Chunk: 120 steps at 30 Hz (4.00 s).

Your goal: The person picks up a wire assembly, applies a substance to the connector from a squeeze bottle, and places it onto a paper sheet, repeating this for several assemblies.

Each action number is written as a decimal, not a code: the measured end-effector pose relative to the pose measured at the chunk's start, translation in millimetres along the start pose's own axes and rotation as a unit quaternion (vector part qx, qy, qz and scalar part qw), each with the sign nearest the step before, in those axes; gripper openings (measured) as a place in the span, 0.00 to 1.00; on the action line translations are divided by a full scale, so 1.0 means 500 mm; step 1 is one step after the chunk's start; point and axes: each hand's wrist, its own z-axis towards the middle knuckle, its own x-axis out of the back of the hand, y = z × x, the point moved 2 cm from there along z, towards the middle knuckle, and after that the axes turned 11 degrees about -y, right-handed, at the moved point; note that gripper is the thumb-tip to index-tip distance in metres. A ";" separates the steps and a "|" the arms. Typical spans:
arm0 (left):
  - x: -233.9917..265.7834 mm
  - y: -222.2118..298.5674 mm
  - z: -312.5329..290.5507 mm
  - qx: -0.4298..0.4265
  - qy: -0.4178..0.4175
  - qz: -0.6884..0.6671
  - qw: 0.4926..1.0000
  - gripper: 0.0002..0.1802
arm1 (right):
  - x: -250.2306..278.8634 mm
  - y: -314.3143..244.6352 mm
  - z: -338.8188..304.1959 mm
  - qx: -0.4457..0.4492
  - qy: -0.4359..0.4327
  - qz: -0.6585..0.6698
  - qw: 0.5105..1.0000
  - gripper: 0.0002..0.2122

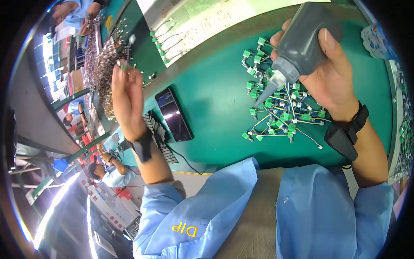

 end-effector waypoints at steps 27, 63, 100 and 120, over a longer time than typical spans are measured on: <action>0.029 0.106 0.185 0.126 -0.021 0.598 0.791 0.18 | 0.007 -0.005 -0.007 -0.034 -0.022 0.121 0.992 0.20; 0.031 -0.453 -0.935 0.363 -0.371 0.499 0.694 0.17 | -0.011 0.005 0.002 -0.072 -0.074 0.153 0.983 0.23; -0.005 -0.497 -1.168 0.378 -0.137 0.534 0.744 0.09 | -0.027 -0.005 -0.026 -0.058 -0.017 0.203 0.977 0.20; -0.321 -0.100 -0.233 -0.165 -0.223 0.564 0.778 0.14 | -0.041 0.007 0.000 -0.008 -0.020 0.114 0.993 0.22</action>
